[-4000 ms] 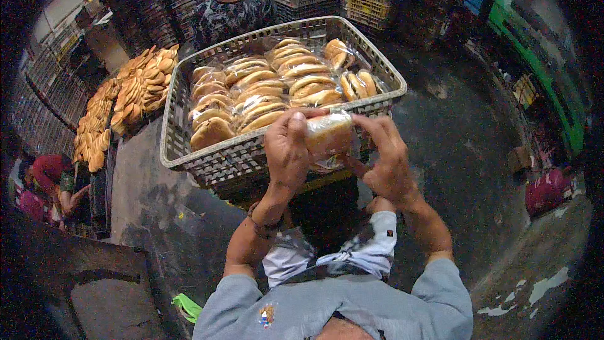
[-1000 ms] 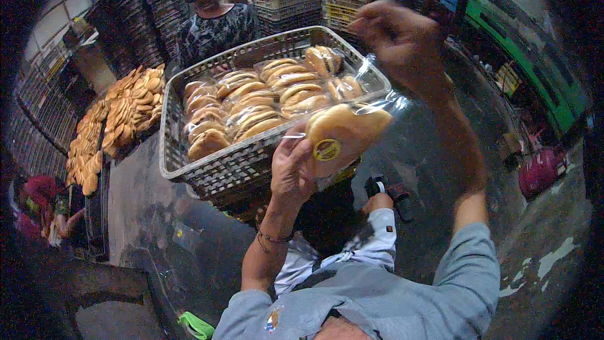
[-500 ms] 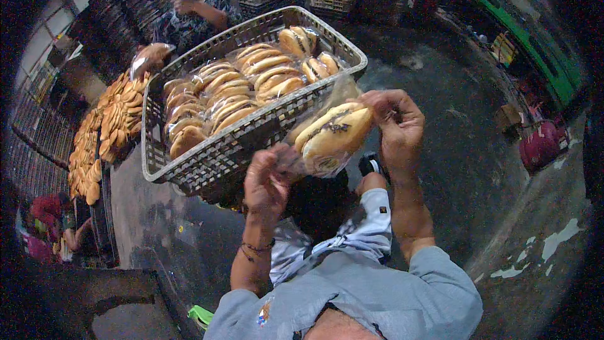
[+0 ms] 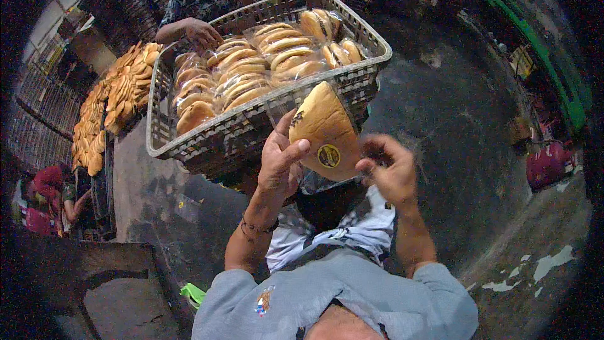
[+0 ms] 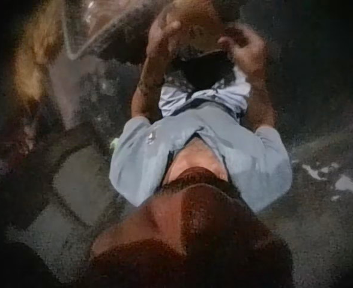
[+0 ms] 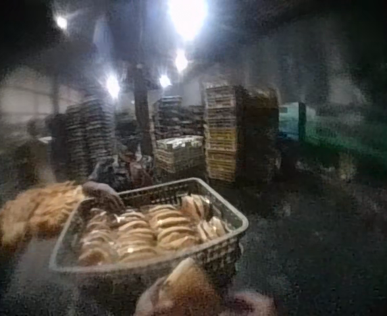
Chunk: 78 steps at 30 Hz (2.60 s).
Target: The person picks up individual buns from a large crate, places them into clear plastic bags, and seals the bags using a handheld heat sealer. The sealed buns are then placed back into the crate.
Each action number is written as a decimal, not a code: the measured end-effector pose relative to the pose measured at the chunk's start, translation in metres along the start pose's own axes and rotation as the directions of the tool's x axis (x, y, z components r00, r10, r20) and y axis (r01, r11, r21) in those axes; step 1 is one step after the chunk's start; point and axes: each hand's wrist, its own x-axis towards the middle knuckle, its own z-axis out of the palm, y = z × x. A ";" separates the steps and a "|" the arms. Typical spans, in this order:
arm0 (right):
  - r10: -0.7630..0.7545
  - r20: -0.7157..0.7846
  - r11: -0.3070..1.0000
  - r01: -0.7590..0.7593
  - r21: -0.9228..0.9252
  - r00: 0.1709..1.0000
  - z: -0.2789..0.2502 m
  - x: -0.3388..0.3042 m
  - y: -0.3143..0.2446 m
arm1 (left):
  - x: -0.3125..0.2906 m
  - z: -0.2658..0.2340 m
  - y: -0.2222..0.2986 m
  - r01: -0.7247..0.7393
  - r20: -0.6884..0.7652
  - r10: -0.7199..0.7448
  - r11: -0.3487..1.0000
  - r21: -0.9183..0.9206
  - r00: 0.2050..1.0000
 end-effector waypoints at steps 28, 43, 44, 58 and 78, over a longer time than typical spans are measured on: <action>-0.389 -0.376 0.910 0.414 -0.015 0.841 0.036 0.035 -0.019 | 0.005 0.006 0.008 -0.157 0.168 0.099 0.910 0.383 0.981; -0.557 0.098 0.802 0.565 -0.194 0.825 0.013 0.017 -0.048 | 0.006 0.004 0.026 -0.320 0.481 0.023 0.774 0.547 0.877; -0.578 0.122 0.780 0.590 -0.210 0.807 0.012 0.016 -0.051 | 0.005 0.004 0.029 -0.300 0.488 -0.008 0.779 0.550 0.873; -0.267 0.236 0.954 0.290 -0.070 0.934 0.007 0.022 -0.056 | -0.008 -0.004 0.005 0.096 0.029 -0.107 0.963 0.253 0.994; -0.321 0.176 0.941 0.334 -0.053 0.931 0.013 0.010 -0.052 | -0.029 0.005 0.023 -0.334 0.328 0.087 0.404 0.851 0.941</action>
